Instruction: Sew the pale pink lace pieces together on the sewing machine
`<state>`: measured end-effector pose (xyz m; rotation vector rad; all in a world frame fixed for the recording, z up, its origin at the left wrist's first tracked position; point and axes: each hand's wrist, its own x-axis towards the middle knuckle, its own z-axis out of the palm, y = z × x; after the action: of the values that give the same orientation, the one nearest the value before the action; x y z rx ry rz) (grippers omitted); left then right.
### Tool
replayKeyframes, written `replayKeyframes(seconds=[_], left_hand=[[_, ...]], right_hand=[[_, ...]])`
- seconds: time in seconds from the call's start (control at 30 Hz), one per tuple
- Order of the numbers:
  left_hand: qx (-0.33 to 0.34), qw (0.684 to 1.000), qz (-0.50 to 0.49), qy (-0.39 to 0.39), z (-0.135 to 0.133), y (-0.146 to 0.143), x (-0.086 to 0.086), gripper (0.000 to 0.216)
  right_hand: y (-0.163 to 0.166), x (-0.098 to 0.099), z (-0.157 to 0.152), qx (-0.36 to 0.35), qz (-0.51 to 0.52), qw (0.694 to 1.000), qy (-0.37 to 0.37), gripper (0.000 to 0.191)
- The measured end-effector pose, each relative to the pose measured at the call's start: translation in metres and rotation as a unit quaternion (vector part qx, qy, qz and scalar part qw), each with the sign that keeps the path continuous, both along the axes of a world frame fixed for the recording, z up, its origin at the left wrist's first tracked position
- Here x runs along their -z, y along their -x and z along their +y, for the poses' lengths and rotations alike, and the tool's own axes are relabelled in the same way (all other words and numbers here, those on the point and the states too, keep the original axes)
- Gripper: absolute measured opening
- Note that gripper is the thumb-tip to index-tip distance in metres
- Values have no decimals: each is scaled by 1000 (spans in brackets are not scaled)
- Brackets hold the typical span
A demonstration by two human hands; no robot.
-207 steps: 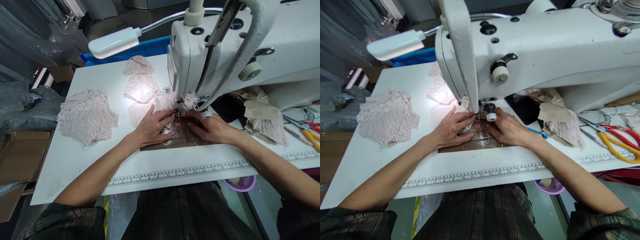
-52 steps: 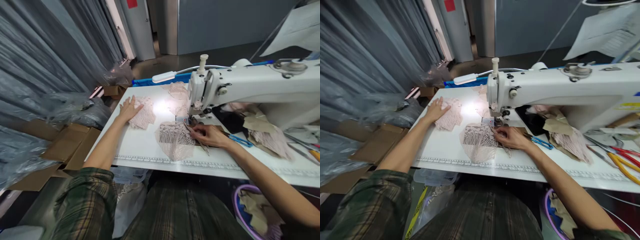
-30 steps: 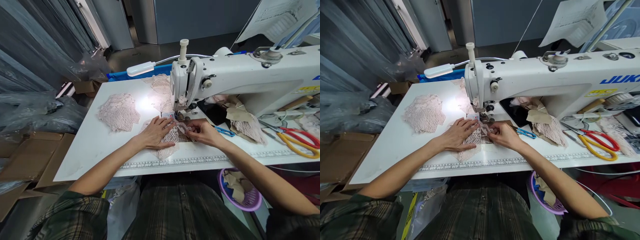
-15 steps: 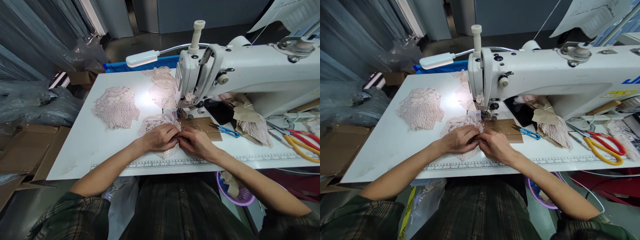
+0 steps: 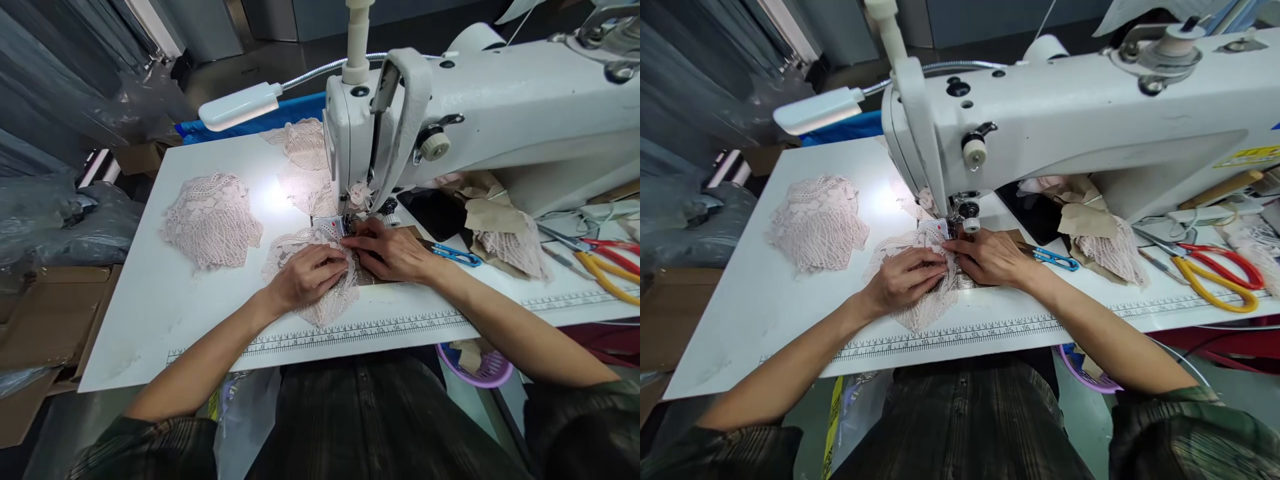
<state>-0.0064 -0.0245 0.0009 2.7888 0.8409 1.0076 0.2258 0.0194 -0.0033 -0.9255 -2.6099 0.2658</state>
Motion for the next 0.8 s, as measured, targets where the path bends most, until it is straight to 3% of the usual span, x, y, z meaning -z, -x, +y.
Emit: replayKeyframes(seconds=[0.2, 0.5, 0.8], left_hand=[[9, 998, 57, 18, -2, -5, -2, 7], [-2, 999, 19, -30, -5, -5, -4, 10], [-1, 998, 48, -28, -2, -5, -2, 10]], right_hand=[[2, -3, -3, 19, -95, 995, -39, 42], [-1, 1, -2, 19, -28, 999, 3, 41], [-1, 0, -2, 22, -57, 998, -5, 41]])
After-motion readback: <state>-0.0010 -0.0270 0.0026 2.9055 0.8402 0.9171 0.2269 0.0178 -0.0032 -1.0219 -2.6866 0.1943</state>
